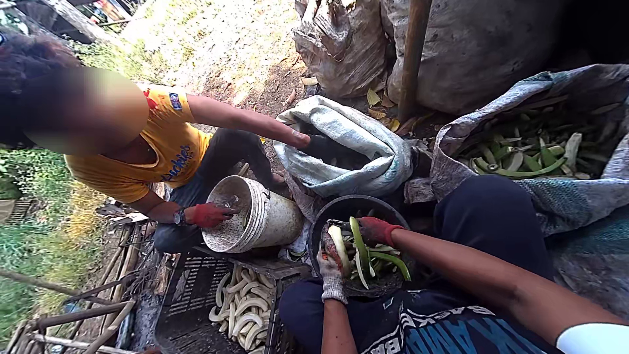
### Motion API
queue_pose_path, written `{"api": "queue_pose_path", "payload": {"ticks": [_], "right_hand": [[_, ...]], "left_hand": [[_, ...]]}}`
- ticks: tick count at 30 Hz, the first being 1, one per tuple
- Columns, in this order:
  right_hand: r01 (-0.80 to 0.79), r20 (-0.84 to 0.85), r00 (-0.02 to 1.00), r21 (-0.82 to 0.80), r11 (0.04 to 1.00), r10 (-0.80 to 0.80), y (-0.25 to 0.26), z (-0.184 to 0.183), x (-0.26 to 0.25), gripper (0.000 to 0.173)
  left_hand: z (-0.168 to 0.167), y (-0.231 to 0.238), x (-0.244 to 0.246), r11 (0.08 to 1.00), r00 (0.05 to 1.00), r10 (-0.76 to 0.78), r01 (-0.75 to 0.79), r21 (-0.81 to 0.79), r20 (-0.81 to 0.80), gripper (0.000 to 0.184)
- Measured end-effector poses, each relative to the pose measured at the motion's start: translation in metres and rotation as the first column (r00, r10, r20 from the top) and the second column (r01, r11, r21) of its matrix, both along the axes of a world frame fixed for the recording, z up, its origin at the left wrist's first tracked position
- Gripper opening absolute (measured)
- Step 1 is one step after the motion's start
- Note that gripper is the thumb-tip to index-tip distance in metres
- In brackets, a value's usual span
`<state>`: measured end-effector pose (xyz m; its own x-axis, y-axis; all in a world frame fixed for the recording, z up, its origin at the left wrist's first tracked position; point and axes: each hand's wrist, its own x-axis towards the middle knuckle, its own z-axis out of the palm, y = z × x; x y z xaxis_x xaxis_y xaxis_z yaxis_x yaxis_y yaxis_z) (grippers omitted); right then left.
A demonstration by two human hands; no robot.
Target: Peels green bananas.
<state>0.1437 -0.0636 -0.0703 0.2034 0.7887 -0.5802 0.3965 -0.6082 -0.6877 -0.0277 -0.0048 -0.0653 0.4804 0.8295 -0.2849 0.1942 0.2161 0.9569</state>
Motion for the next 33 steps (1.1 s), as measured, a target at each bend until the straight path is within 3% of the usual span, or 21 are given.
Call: {"api": "queue_pose_path", "payload": {"ticks": [3, 6, 9, 12, 16, 21, 24, 27, 30, 33], "right_hand": [[0.021, 0.179, 0.984, -0.058, 0.998, -0.010, -0.010, 0.009, 0.006, 0.038], [-0.203, 0.253, 0.954, 0.155, 0.967, 0.160, -0.024, 0.000, 0.000, 0.034], [-0.436, 0.335, 0.884, 0.342, 0.832, 0.325, -0.040, -0.009, -0.010, 0.036], [-0.506, 0.408, 0.838, 0.327, 0.798, 0.364, -0.050, 0.001, -0.011, 0.040], [-0.408, 0.421, 0.855, 0.181, 0.895, 0.304, -0.043, 0.021, -0.015, 0.037], [-0.214, 0.356, 0.918, 0.074, 0.974, 0.174, -0.025, 0.039, -0.020, 0.038], [-0.061, 0.246, 0.968, 0.034, 0.998, 0.051, -0.015, 0.040, -0.014, 0.038], [0.081, -0.011, 0.997, 0.051, 0.995, -0.081, -0.009, 0.028, -0.005, 0.036], [0.096, -0.022, 0.995, 0.036, 0.995, -0.095, -0.009, 0.026, -0.006, 0.038], [0.138, -0.065, 0.988, 0.008, 0.990, -0.137, -0.008, 0.016, -0.008, 0.037]], "left_hand": [[-0.004, 0.012, -0.014, 0.958, 0.998, 0.034, -0.018, -0.285, 0.051, 0.051], [-0.010, 0.023, -0.017, 0.898, 0.976, 0.112, -0.020, -0.439, 0.185, 0.053], [-0.014, 0.034, -0.012, 0.846, 0.933, 0.186, 0.008, -0.533, 0.309, 0.054], [-0.007, 0.037, -0.002, 0.829, 0.913, 0.248, -0.026, -0.559, 0.325, 0.054], [-0.003, 0.029, 0.007, 0.852, 0.951, 0.119, 0.049, -0.522, 0.285, 0.059], [0.010, 0.015, 0.013, 0.944, 0.972, 0.048, 0.032, -0.329, 0.232, 0.057], [0.008, 0.009, 0.016, 0.947, 0.971, 0.100, -0.026, -0.321, 0.217, 0.050], [-0.005, 0.007, 0.013, 0.937, 0.948, 0.105, 0.008, -0.350, 0.302, 0.056], [-0.008, 0.010, 0.013, 0.941, 0.960, 0.048, 0.049, -0.336, 0.275, 0.056], [-0.004, 0.014, 0.015, 0.967, 0.987, 0.018, 0.024, -0.255, 0.158, 0.041]]}}
